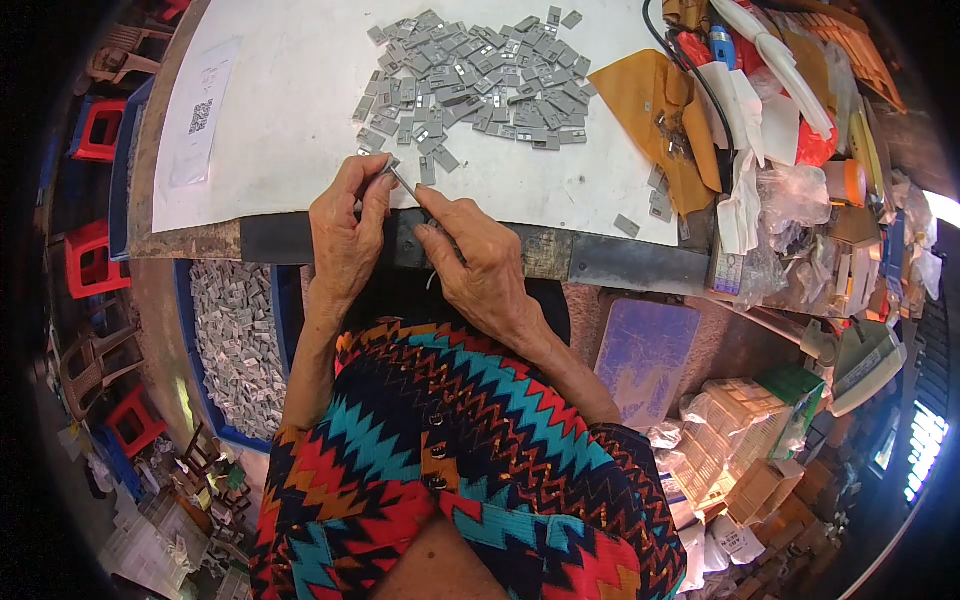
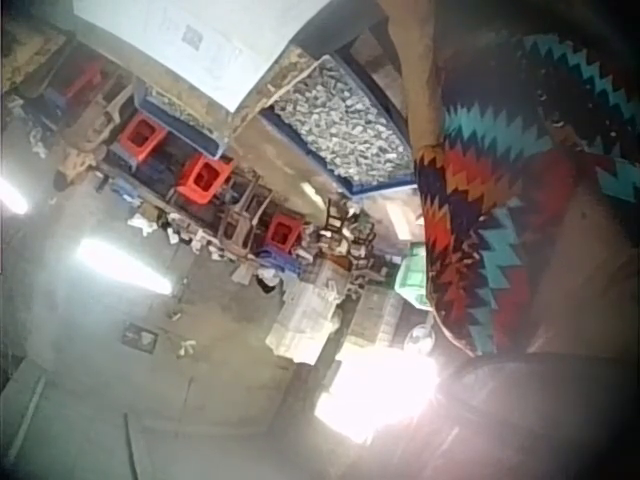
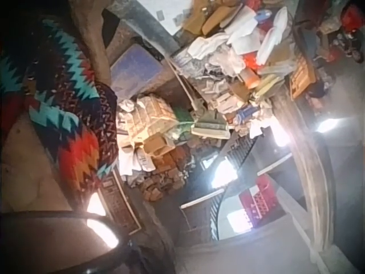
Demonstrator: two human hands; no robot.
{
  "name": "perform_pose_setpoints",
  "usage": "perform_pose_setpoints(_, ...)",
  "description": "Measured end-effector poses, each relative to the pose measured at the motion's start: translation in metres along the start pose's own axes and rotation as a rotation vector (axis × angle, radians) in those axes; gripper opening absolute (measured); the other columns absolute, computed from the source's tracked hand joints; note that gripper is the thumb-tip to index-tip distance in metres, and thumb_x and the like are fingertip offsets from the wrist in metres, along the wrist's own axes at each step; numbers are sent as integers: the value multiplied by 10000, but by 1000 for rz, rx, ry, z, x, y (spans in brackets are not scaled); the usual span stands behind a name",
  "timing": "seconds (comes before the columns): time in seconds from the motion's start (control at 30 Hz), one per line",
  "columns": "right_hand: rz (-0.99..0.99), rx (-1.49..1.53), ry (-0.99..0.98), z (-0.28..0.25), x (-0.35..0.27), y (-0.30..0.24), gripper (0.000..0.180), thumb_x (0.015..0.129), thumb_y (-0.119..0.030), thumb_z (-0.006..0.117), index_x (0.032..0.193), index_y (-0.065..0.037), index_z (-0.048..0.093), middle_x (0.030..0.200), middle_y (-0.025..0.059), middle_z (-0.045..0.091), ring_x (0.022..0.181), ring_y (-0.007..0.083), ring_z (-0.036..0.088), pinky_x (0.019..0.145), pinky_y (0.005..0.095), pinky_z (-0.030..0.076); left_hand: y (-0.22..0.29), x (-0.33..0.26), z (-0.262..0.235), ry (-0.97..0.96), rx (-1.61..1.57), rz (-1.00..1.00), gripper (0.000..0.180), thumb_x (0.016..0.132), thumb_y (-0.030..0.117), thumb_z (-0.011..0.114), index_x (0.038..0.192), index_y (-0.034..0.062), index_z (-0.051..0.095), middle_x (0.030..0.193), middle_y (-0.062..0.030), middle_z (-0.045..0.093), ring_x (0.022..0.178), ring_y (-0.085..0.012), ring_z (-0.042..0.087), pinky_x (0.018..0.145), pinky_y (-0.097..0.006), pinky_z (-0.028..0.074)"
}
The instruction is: The recorder is using a small manual screwdriver-like tool to assemble or inspect small grey components at a manufacturing workbench.
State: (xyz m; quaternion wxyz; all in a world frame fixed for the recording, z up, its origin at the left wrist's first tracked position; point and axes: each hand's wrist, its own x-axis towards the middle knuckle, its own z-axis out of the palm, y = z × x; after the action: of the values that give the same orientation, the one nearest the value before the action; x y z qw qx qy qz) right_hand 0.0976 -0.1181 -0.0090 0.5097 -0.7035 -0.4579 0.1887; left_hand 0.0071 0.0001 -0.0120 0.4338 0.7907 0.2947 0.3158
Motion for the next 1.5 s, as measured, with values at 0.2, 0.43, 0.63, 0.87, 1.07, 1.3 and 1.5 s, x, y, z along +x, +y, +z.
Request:
perform_pose_setpoints(0.2,313,408,-73,-3,-2,-5,331,777,-22,607,1099,30,549,797,159,586,654,260,584,586,305,456,-1,-1,-4,-13,-8,50,120,830,6,529,947,-12,548,751,-164,581,640,-256,588,575,-316,453)
perform_pose_setpoints(0.43,-153,-207,8,4,0,-2,367,750,2,618,1109,19,545,739,130,546,607,244,551,537,310,432,-2,-1,-3,-12,55,76,118,826,-15,522,943,-21,538,794,-175,576,682,-284,594,587,-330,459)
perform_pose_setpoints(0.63,-146,-242,11,5,-1,-4,357,758,23,609,1110,16,553,769,136,568,622,225,562,550,290,433,-6,-4,-1,28,53,116,140,817,-35,526,956,-34,539,803,-169,573,689,-290,592,590,-327,464)
perform_pose_setpoints(0.87,159,209,-117,0,-1,-10,314,821,-33,570,1119,57,529,863,164,609,739,231,602,643,281,475,0,-5,-6,33,62,138,149,808,-48,532,955,-28,545,765,-145,559,627,-249,568,557,-302,451)
perform_pose_setpoints(1.07,242,306,-93,0,-2,-17,294,862,-59,543,1132,57,530,852,105,617,717,121,564,638,248,465,2,-7,-4,38,27,83,120,821,-31,529,939,-24,548,713,-127,547,590,-207,551,539,-283,437)
perform_pose_setpoints(1.3,377,609,-146,-1,2,-13,278,880,-76,520,1130,44,539,689,12,544,611,67,482,547,210,419,1,-7,-5,55,34,86,97,829,-5,534,922,-17,556,700,-121,555,589,-194,559,540,-276,437)
perform_pose_setpoints(1.5,348,333,-259,1,5,-13,299,881,-124,523,1143,19,534,672,21,542,581,65,471,531,215,414,-6,-10,-18,17,-21,-54,120,841,34,523,947,3,567,658,-122,563,562,-143,532,534,-271,430)
